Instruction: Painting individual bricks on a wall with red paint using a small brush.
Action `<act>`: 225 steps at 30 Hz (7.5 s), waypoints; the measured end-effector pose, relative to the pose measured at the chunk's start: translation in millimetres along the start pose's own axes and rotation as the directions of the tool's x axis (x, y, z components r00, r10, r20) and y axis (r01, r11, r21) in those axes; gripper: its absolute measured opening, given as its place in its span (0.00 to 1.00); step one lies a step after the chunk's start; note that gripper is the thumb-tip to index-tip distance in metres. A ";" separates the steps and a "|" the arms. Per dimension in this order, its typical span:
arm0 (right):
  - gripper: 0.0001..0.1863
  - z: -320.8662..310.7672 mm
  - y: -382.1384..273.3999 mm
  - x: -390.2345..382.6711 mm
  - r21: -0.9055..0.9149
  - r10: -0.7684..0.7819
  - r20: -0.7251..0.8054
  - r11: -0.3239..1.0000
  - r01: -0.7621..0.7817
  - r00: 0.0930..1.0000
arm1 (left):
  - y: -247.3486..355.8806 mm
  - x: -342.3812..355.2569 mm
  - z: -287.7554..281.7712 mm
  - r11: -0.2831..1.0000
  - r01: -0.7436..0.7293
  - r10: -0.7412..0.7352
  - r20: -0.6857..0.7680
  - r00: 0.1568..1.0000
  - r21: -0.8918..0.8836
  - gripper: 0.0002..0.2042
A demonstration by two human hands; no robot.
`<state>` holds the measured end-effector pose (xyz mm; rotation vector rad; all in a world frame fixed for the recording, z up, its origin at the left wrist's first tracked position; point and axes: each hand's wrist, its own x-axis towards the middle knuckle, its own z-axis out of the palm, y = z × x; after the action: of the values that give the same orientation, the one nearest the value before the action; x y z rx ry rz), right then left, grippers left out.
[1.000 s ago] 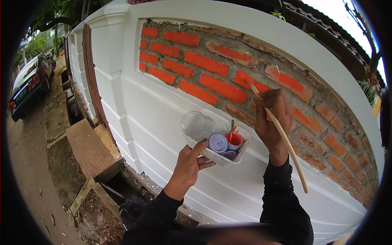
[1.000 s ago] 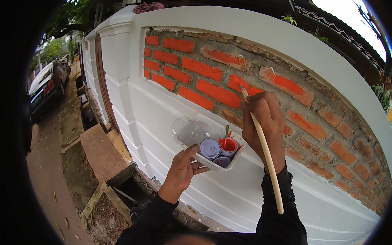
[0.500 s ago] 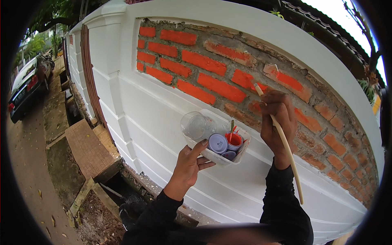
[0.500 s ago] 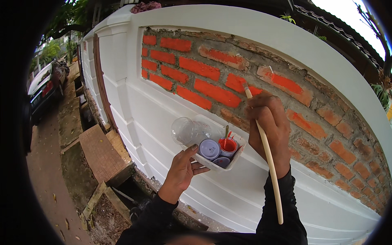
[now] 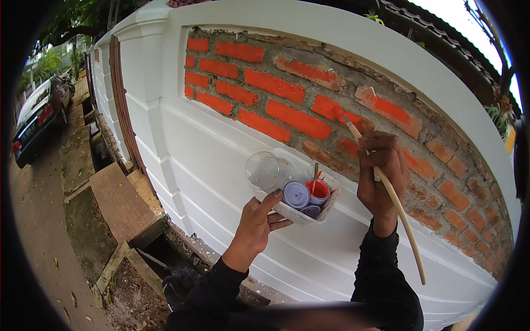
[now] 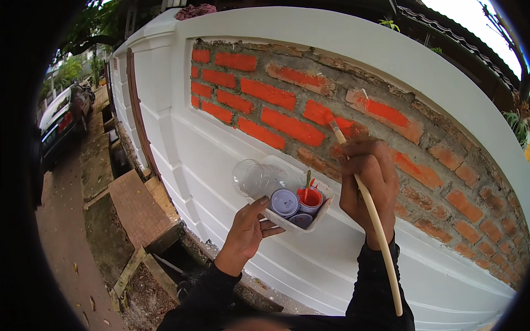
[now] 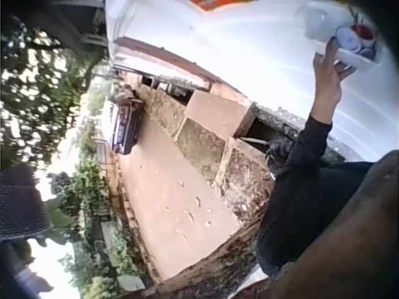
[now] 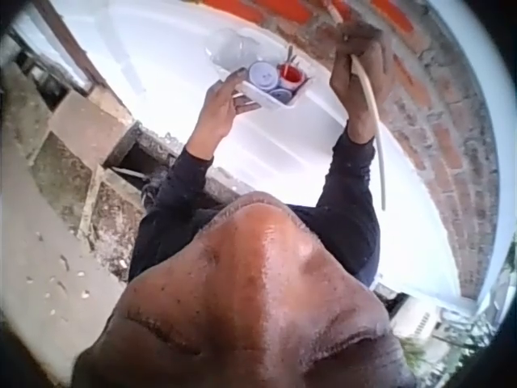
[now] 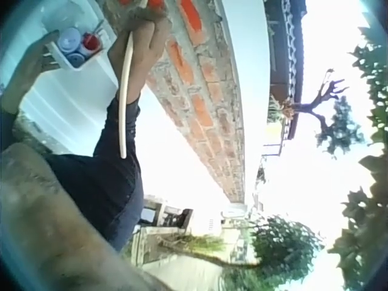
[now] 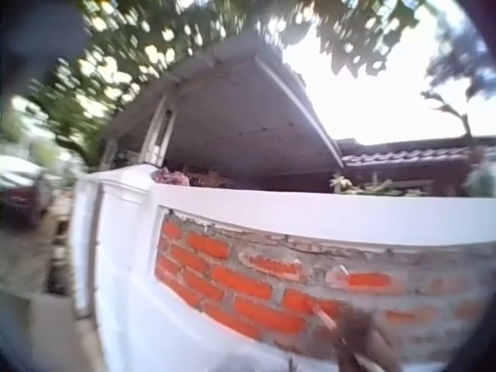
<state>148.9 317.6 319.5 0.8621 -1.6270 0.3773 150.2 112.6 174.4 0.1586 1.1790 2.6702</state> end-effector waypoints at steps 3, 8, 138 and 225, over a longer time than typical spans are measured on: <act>0.12 6.7 1.7 5.1 -0.005 -0.047 0.061 0.999 0.047 0.997 | -0.3 0.8 -2.0 1.000 -0.002 0.002 0.005 1.000 -0.007 0.25; 0.13 2.0 -1.1 -0.5 -0.043 -0.016 0.001 0.999 0.016 1.000 | -0.7 0.4 0.0 1.000 0.007 -0.007 0.001 1.000 -0.007 0.24; 0.11 16.3 -17.3 -24.3 -0.069 0.020 -0.100 0.997 -0.027 0.995 | -11.5 -9.7 -18.0 0.999 0.051 -0.051 -0.001 0.999 -0.001 0.24; 0.13 -3.9 -21.0 -30.5 -0.147 -0.047 0.015 0.988 0.049 0.999 | -22.3 -16.9 -20.6 0.993 0.108 -0.105 0.073 0.992 -0.042 0.28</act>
<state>167.5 316.1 287.3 0.7911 -1.6202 0.2157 166.3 108.3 143.8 0.1760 1.0731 2.5744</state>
